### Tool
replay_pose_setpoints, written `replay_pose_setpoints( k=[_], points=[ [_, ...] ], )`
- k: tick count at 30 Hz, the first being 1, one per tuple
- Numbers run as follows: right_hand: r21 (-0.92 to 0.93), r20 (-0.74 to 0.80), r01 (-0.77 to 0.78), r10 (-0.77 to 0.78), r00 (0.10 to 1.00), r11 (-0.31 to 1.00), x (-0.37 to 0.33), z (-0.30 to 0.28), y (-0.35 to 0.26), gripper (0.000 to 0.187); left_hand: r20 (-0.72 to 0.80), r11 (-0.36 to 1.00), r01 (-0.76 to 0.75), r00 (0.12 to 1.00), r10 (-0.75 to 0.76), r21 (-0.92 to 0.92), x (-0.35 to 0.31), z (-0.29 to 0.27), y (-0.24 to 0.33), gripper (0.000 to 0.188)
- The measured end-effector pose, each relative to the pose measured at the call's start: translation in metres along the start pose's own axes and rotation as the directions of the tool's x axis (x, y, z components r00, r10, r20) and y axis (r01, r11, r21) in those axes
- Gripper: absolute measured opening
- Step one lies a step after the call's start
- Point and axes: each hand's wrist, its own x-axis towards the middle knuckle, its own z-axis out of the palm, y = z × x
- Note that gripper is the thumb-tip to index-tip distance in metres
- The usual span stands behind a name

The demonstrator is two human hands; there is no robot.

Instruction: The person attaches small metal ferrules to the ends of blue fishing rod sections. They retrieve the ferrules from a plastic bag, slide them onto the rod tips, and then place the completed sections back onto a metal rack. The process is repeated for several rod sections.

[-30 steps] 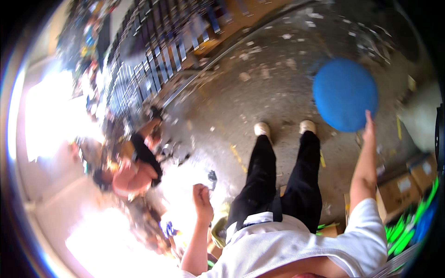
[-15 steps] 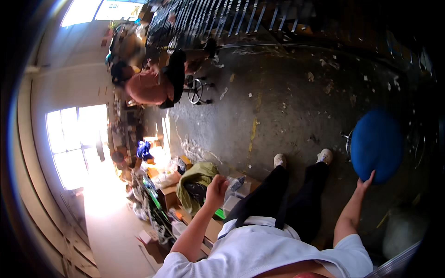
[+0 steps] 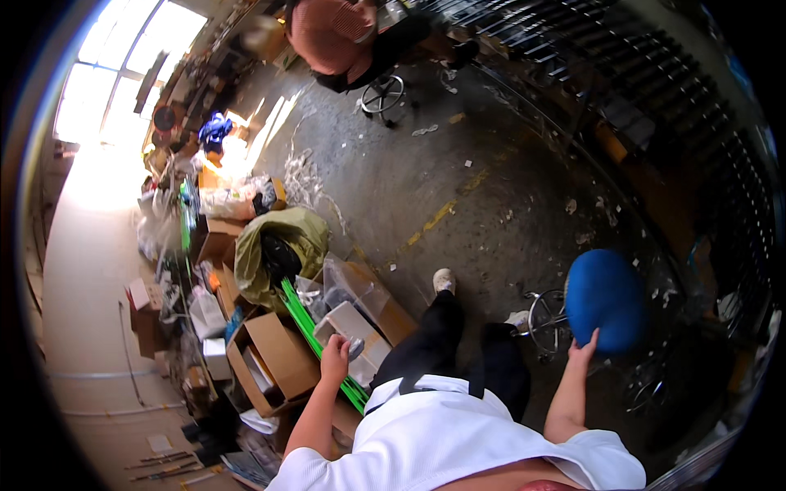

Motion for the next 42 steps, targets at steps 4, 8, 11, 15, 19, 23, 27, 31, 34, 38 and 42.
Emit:
replay_pose_setpoints(
  k=[4,8,11,15,19,23,27,31,34,38,42],
  points=[
    [-0.216,0.079,-0.065,0.084,0.993,0.974,-0.046,0.061,0.057,0.055,0.022,0.973,0.222,0.974,-0.224,0.058,-0.017,-0.006,-0.062,0.014],
    [-0.483,0.129,-0.015,0.088,0.988,0.875,-0.119,0.157,0.110,0.050,0.034,0.939,0.344,0.938,-0.344,0.017,-0.012,-0.003,-0.112,0.014],
    [-0.613,0.238,0.073,0.096,0.966,0.787,-0.152,0.211,0.161,0.053,0.009,0.923,0.381,0.924,-0.381,-0.058,0.007,0.001,-0.156,0.014],
    [-0.749,0.428,0.312,0.068,0.901,0.584,-0.184,0.301,0.240,0.061,0.004,0.859,0.455,0.884,-0.468,-0.233,0.068,-0.004,-0.190,0.014],
    [-0.771,0.594,0.463,0.229,0.771,0.437,-0.269,0.389,0.343,0.064,-0.093,0.808,0.463,0.845,-0.526,-0.365,0.107,-0.041,-0.217,0.012],
    [-0.730,0.683,0.594,0.384,0.621,0.339,-0.312,0.475,0.432,0.062,-0.177,0.721,0.441,0.776,-0.606,-0.534,0.143,-0.067,-0.244,0.011],
    [-0.730,0.670,0.613,0.495,0.554,0.301,-0.375,0.558,0.521,0.052,-0.211,0.623,0.524,0.642,-0.737,-0.580,0.155,-0.064,-0.264,0.009],
    [-0.707,0.659,0.635,0.614,0.434,0.310,-0.445,0.635,0.613,0.043,-0.256,0.576,0.627,0.529,-0.809,-0.525,0.167,-0.048,-0.266,0.008],
    [-0.714,0.602,0.656,0.695,0.394,0.246,-0.480,0.701,0.685,0.048,-0.271,0.488,0.613,0.417,-0.868,-0.621,0.185,-0.031,-0.271,0.008],
    [-0.738,0.541,0.615,0.788,0.295,0.277,-0.549,0.770,0.778,0.056,-0.316,0.423,0.656,0.284,-0.906,-0.625,0.224,-0.034,-0.264,0.007],
    [-0.727,0.535,0.667,0.746,0.397,0.166,-0.576,0.841,0.890,0.049,-0.283,0.360,0.687,0.227,-0.932,-0.632,0.298,-0.062,-0.252,0.008]
  ],
)
